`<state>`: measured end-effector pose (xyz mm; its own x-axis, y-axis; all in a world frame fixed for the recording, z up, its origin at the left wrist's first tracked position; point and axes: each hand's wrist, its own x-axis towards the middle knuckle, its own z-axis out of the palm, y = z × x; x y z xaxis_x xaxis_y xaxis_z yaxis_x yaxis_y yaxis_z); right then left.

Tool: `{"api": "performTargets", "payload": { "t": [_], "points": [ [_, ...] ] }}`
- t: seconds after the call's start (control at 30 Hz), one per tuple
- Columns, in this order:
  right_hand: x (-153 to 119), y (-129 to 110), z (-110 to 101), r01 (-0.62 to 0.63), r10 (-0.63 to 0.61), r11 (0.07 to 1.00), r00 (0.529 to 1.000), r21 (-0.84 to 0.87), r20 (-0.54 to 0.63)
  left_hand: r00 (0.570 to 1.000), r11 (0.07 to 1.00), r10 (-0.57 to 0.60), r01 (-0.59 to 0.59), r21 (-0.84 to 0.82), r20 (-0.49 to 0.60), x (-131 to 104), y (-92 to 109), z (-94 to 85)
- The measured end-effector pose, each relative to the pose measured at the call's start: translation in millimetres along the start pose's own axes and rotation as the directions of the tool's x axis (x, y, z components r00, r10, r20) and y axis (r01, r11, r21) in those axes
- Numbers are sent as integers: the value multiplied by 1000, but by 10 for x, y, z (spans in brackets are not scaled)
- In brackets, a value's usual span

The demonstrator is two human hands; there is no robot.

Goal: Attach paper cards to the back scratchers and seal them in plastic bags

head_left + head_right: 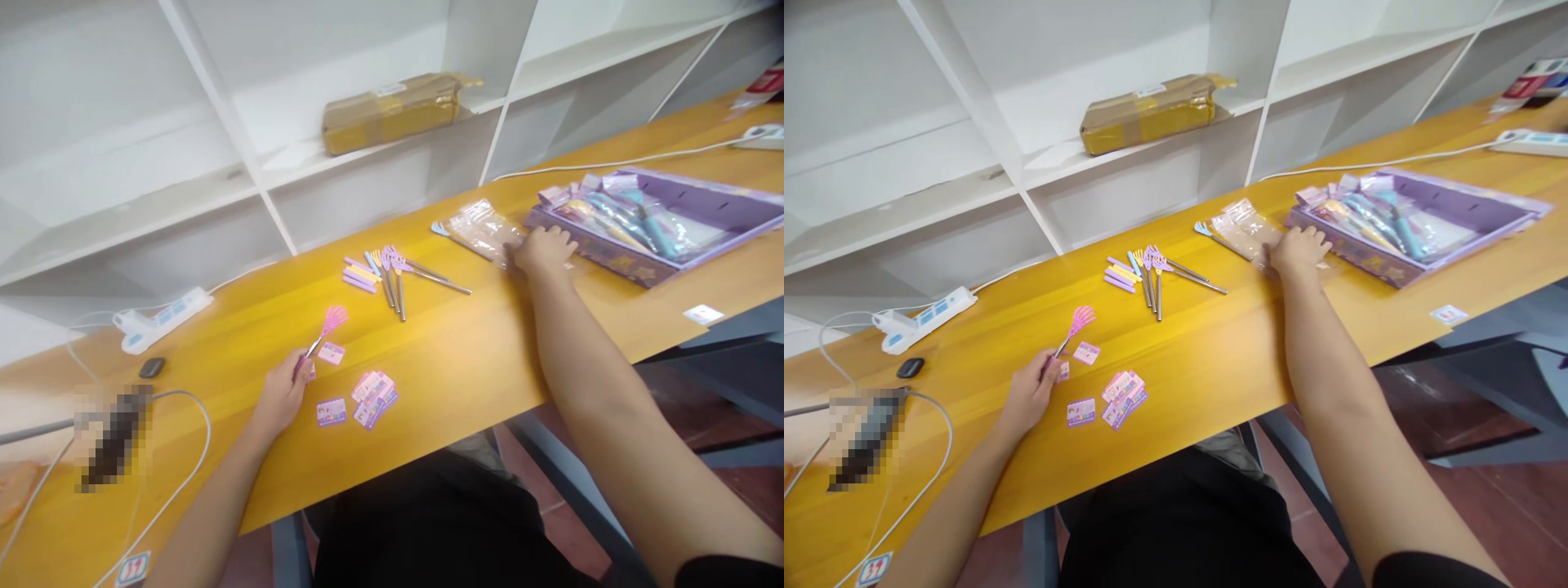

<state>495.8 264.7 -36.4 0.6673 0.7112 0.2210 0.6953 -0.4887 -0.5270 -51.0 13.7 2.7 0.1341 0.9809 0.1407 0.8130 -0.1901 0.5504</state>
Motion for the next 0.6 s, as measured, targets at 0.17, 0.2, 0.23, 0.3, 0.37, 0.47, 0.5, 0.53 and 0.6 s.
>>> {"api": "performTargets", "payload": {
  "t": [0.17,0.2,0.23,0.3,0.37,0.47,0.5,0.53,0.6],
  "points": [
    [29,28,1,13,-12,1000,999,20,-53,1000,1000,12,-12,-1,11,-12,8,13],
    [34,27,-16,18,-16,999,998,31,-65,1000,1000,13,-13,-1,15,-14,9,14],
    [36,22,-39,21,-18,999,997,39,-74,1000,1000,11,-11,-2,18,-16,9,14],
    [29,-4,-99,33,-27,997,995,63,-98,1000,1000,-1,1,-17,19,-21,11,18],
    [7,-52,-174,58,-35,986,988,158,-147,1000,998,-11,11,-56,9,-28,14,29],
    [-40,-167,-285,115,-40,941,972,317,-233,999,988,-9,2,-152,-49,-41,19,58],
    [-56,-219,-318,135,-45,928,966,349,-255,997,982,-2,-14,-191,-80,-45,20,67],
    [-73,-280,-349,156,-56,918,961,364,-270,993,974,13,-38,-221,-114,-48,21,73],
    [-121,-437,-416,208,-87,891,950,403,-299,985,968,59,-96,-231,-164,-52,21,66]
  ]
}}
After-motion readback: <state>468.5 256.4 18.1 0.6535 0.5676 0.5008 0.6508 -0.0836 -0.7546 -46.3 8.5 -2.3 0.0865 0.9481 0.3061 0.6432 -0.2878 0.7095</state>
